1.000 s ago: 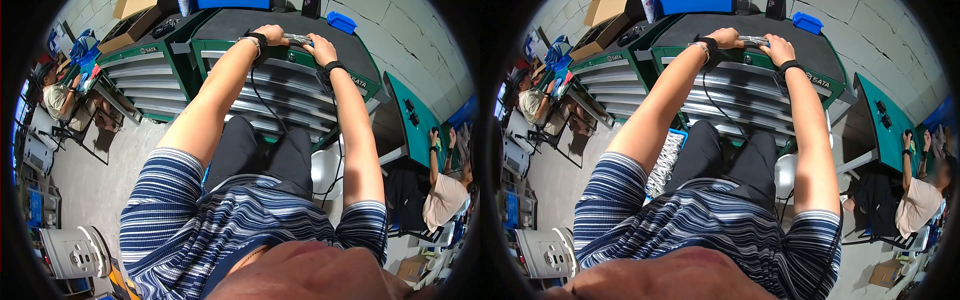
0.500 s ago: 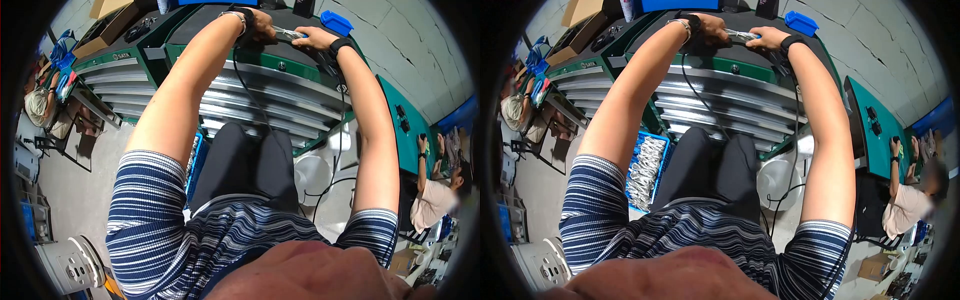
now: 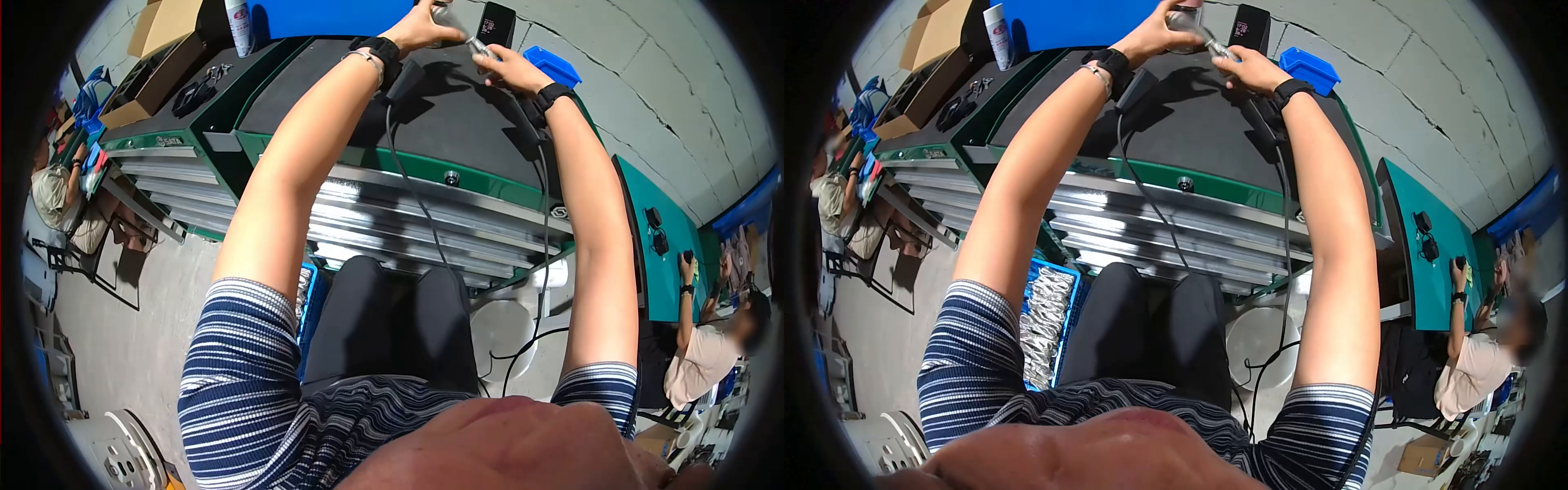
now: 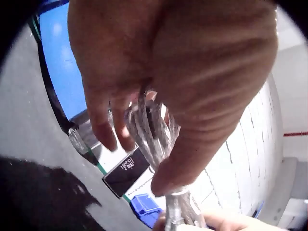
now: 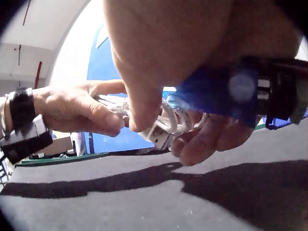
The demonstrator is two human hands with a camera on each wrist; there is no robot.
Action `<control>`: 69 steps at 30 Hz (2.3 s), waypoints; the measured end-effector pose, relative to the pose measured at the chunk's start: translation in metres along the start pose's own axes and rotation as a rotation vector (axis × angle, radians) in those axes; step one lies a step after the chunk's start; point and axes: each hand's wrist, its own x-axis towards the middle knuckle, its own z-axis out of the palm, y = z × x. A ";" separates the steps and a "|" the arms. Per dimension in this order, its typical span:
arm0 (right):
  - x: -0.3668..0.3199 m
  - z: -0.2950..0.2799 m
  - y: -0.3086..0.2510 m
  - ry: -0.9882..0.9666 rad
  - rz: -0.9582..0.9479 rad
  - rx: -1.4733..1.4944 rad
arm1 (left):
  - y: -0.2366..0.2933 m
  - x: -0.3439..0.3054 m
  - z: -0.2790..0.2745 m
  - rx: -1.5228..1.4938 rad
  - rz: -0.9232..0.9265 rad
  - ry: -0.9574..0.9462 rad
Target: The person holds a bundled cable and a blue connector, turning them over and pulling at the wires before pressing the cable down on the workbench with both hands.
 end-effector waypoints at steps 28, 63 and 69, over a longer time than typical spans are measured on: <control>-0.022 0.091 -0.052 0.033 -0.230 0.483 | -0.008 0.003 0.027 -0.988 -0.277 0.366; 0.007 0.031 0.020 0.158 -0.289 0.855 | -0.002 -0.034 0.047 -0.407 -0.588 -0.110; 0.008 0.035 0.021 0.401 -0.230 0.658 | -0.010 -0.030 0.043 -0.315 -0.474 -0.051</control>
